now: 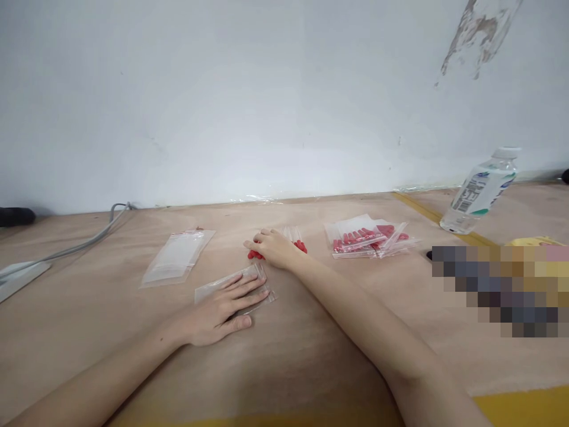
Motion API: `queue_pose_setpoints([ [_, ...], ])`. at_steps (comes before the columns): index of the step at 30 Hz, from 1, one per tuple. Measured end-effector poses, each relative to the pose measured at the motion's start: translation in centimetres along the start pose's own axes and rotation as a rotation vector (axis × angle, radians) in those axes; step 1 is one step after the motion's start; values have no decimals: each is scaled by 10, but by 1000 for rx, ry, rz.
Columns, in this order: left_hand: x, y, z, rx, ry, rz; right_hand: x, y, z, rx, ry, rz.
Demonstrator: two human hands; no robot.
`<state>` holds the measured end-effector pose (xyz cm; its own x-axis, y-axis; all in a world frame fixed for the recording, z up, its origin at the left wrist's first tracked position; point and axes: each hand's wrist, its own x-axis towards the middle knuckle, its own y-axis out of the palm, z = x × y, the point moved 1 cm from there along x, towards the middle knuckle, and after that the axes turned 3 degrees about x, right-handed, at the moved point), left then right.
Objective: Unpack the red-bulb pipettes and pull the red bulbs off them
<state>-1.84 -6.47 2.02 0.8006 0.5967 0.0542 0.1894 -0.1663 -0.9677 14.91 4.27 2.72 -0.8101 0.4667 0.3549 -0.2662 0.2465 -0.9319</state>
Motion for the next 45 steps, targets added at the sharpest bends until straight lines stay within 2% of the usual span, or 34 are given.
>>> queue_pose_setpoints([
  [2,0,1,0,4,-5,0,-4,-2,2,38,62,-21],
  [5,1,1,0,-1,-14,13,-14,-10,0,126,228,-114],
  [8,-1,-1,-2,-83,-43,-20,-36,-19,-8,195,346,-219],
  [10,-1,-4,-1,-197,-97,-98,-58,-24,-15,190,398,-286],
  [14,5,-18,5,-346,-295,-394,-112,-32,-34,36,477,-317],
  [17,21,-29,14,-210,-436,-526,-147,-36,-50,-119,567,-292],
  [21,53,-33,29,-68,-461,-551,-176,-39,-68,-213,679,-318],
  [26,75,-23,49,-133,-493,-599,-190,-45,-71,-263,653,-238],
  [32,62,-18,65,-173,-643,-746,-194,-48,-76,-215,661,-243],
  [39,58,-1,76,-252,-633,-667,-199,-40,-84,-275,682,-215],
  [45,48,-17,71,-186,-658,-659,-200,-38,-90,-223,709,-268],
])
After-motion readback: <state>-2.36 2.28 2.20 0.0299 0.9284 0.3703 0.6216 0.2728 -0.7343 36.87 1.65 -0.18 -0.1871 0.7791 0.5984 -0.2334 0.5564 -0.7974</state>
